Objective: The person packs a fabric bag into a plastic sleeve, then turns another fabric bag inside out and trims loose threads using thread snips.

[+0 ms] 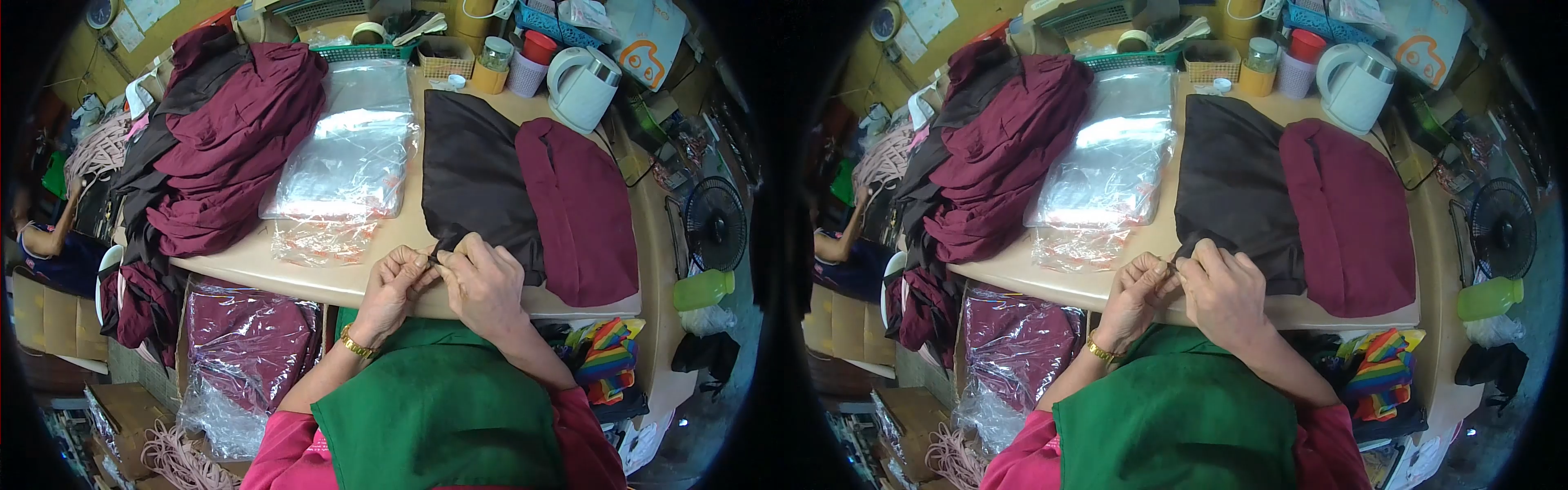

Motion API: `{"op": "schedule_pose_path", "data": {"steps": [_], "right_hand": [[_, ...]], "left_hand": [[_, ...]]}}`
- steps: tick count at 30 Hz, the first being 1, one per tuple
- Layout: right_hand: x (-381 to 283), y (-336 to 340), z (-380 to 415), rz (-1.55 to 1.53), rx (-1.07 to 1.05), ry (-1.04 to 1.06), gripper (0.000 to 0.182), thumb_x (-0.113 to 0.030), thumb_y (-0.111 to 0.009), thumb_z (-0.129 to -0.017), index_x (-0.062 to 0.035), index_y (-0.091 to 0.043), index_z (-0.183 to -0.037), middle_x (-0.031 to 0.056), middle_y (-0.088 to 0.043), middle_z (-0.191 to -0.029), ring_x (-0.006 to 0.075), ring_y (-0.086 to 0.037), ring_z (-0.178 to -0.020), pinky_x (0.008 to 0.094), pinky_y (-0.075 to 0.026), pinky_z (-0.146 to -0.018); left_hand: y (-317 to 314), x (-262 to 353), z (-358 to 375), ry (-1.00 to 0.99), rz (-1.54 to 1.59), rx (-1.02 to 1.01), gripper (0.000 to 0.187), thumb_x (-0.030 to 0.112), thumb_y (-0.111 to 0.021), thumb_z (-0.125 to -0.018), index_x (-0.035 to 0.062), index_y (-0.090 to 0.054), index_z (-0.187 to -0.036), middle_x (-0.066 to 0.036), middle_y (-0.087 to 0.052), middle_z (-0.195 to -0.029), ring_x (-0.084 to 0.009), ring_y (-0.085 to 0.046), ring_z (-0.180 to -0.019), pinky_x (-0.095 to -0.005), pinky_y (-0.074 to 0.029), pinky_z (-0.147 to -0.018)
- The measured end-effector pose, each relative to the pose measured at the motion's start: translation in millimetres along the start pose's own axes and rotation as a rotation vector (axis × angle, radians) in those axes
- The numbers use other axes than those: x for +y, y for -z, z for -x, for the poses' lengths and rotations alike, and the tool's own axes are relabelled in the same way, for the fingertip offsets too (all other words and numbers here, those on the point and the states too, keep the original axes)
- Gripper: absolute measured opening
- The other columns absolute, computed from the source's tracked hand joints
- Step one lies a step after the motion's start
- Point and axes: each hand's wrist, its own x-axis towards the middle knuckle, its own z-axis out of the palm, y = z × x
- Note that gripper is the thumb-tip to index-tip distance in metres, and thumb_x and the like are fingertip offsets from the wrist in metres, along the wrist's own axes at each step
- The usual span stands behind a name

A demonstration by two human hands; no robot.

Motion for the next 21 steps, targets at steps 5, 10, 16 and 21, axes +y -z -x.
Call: {"op": "schedule_pose_path", "data": {"steps": [5, 10, 16, 21], "right_hand": [[14.4, 2.1, -1.7, -0.371, 0.013, -0.206, 0.021, -0.012, -0.074, -0.077, -0.0053, -0.066, -0.095, 0.0064, -0.056, -0.088, 0.0231, -0.061, -0.073, 0.0358, -0.048, -0.067], [51.3, -29.9, 10.9, -0.34, 0.031, -0.402, 0.026, -0.016, -0.074, -0.083, -0.0035, -0.063, -0.103, 0.01, -0.058, -0.095, 0.028, -0.063, -0.075, 0.0392, -0.05, -0.065], [67.2, -40.8, 27.8, -0.187, -0.125, -0.435, 0.024, -0.018, -0.073, -0.083, -0.0047, -0.063, -0.1, 0.0105, -0.062, -0.09, 0.0312, -0.065, -0.075, 0.0417, -0.05, -0.066], [66.7, -40.9, 26.9, -0.201, -0.137, -0.433, 0.022, -0.016, -0.073, -0.083, -0.0052, -0.063, -0.099, 0.0108, -0.064, -0.089, 0.0306, -0.066, -0.074, 0.0416, -0.05, -0.065]], "left_hand": [[-10.1, 13.4, 7.4, 0.011, 0.071, 0.027, 0.012, 0.013, -0.059, -0.099, 0.0012, -0.058, -0.101, -0.009, -0.064, -0.113, -0.0127, -0.066, -0.095, -0.0273, -0.056, -0.084], [1.7, 13.1, 2.8, 0.029, -0.24, 0.098, 0.016, 0.006, -0.064, -0.095, -0.001, -0.064, -0.11, -0.006, -0.069, -0.094, -0.0088, -0.066, -0.082, -0.0202, -0.054, -0.074], [39.5, 23.6, 4.0, -0.16, -0.572, 0.241, 0.011, 0.005, -0.066, -0.093, -0.002, -0.07, -0.1, -0.002, -0.069, -0.077, -0.0061, -0.063, -0.065, -0.0194, -0.05, -0.058], [52.8, 41.8, 5.4, -0.169, -0.637, 0.327, 0.02, 0.015, -0.066, -0.095, -0.0012, -0.067, -0.106, 0.002, -0.063, -0.075, -0.0041, -0.055, -0.067, -0.0197, -0.045, -0.061]]}}
